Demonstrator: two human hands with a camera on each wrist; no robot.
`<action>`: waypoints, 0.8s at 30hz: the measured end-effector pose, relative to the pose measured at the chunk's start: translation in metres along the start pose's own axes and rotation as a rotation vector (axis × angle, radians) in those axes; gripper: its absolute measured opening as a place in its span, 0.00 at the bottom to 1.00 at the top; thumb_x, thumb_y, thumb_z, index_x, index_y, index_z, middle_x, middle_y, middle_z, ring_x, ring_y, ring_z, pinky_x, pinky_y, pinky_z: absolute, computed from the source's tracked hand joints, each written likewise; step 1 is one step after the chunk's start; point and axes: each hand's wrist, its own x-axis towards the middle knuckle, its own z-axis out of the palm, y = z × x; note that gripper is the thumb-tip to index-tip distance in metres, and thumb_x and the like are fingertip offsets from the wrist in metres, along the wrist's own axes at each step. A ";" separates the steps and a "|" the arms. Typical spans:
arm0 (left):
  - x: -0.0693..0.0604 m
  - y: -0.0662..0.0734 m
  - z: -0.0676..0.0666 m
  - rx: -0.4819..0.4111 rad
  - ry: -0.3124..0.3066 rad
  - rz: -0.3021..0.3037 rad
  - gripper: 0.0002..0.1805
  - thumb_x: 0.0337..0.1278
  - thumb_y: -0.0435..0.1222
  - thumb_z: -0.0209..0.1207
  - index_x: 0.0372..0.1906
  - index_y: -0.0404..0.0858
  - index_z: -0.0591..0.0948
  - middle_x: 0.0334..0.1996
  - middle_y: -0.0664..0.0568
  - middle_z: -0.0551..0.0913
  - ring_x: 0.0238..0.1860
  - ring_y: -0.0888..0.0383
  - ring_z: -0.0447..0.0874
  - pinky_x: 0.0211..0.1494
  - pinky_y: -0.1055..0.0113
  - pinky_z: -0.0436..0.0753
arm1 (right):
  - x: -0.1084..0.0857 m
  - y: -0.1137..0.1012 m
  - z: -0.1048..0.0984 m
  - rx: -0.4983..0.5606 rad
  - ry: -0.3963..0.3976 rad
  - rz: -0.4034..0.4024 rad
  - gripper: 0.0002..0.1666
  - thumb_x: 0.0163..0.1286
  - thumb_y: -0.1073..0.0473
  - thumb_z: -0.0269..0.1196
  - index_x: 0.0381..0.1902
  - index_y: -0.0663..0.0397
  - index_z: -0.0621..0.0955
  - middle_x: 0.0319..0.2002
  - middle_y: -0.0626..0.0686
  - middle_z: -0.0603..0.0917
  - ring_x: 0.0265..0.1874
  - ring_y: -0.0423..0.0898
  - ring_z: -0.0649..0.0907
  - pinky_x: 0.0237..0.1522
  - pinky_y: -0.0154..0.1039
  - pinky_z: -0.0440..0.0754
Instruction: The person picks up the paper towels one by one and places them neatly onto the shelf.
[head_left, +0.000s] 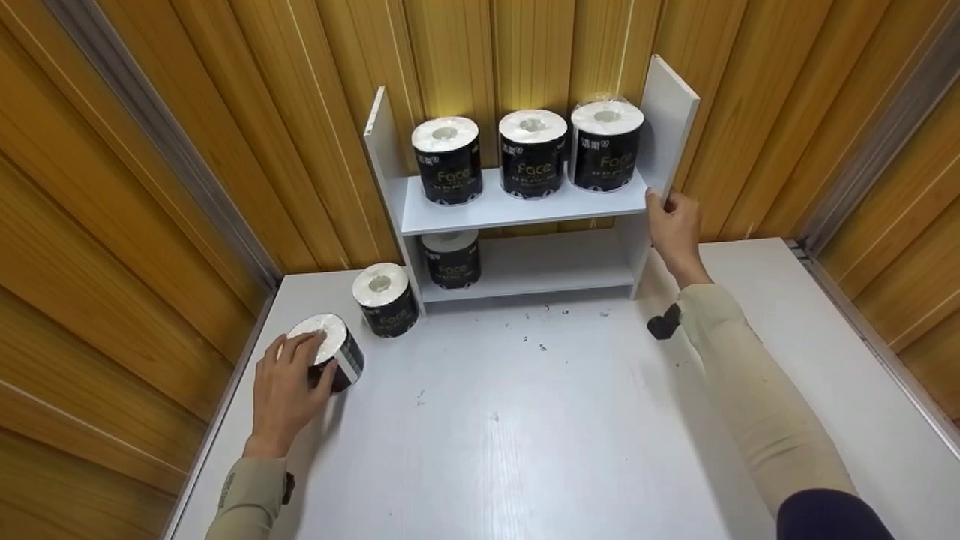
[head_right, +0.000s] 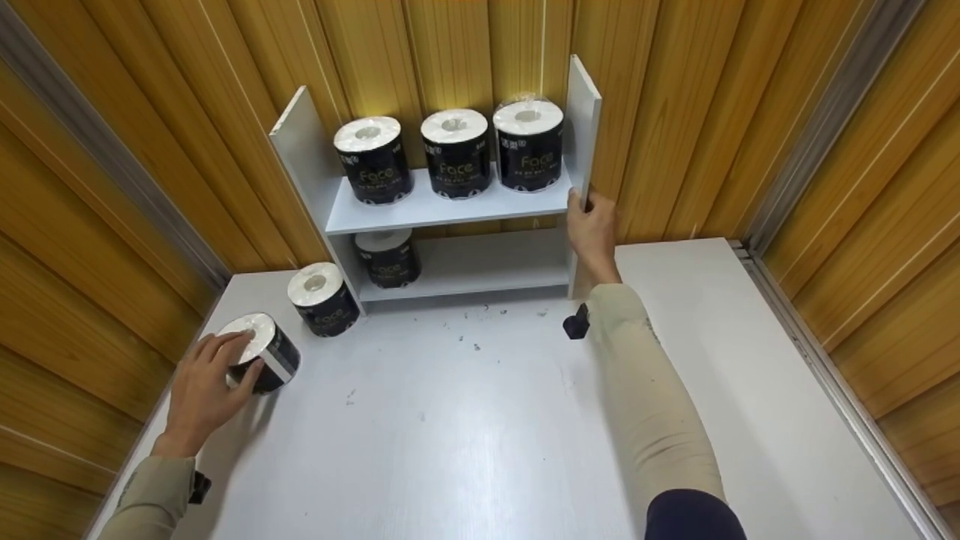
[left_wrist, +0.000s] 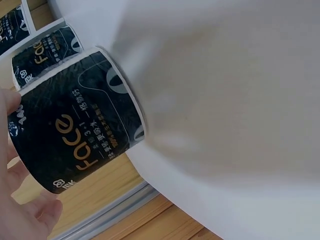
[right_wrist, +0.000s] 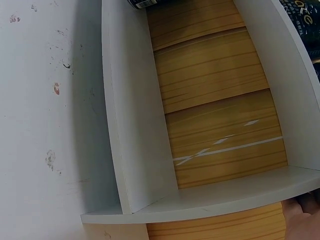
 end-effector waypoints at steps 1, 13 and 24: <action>0.000 -0.001 0.000 0.000 -0.001 0.002 0.28 0.61 0.40 0.73 0.64 0.36 0.84 0.60 0.37 0.86 0.68 0.25 0.74 0.62 0.29 0.76 | 0.000 0.000 0.000 0.000 -0.001 0.000 0.28 0.83 0.43 0.54 0.47 0.65 0.84 0.32 0.46 0.77 0.32 0.41 0.75 0.28 0.30 0.74; -0.005 -0.013 -0.007 -0.072 -0.087 0.016 0.31 0.61 0.39 0.73 0.69 0.38 0.82 0.66 0.42 0.83 0.68 0.26 0.76 0.65 0.28 0.76 | 0.001 0.002 0.001 -0.018 0.002 0.001 0.28 0.83 0.43 0.54 0.46 0.66 0.84 0.32 0.47 0.78 0.32 0.41 0.76 0.28 0.30 0.75; -0.007 -0.017 -0.010 -0.121 -0.108 0.041 0.30 0.62 0.35 0.72 0.70 0.39 0.81 0.68 0.46 0.82 0.69 0.36 0.76 0.68 0.37 0.78 | 0.003 0.002 0.000 0.010 0.002 -0.025 0.24 0.83 0.47 0.56 0.32 0.59 0.80 0.22 0.42 0.73 0.19 0.35 0.72 0.18 0.28 0.70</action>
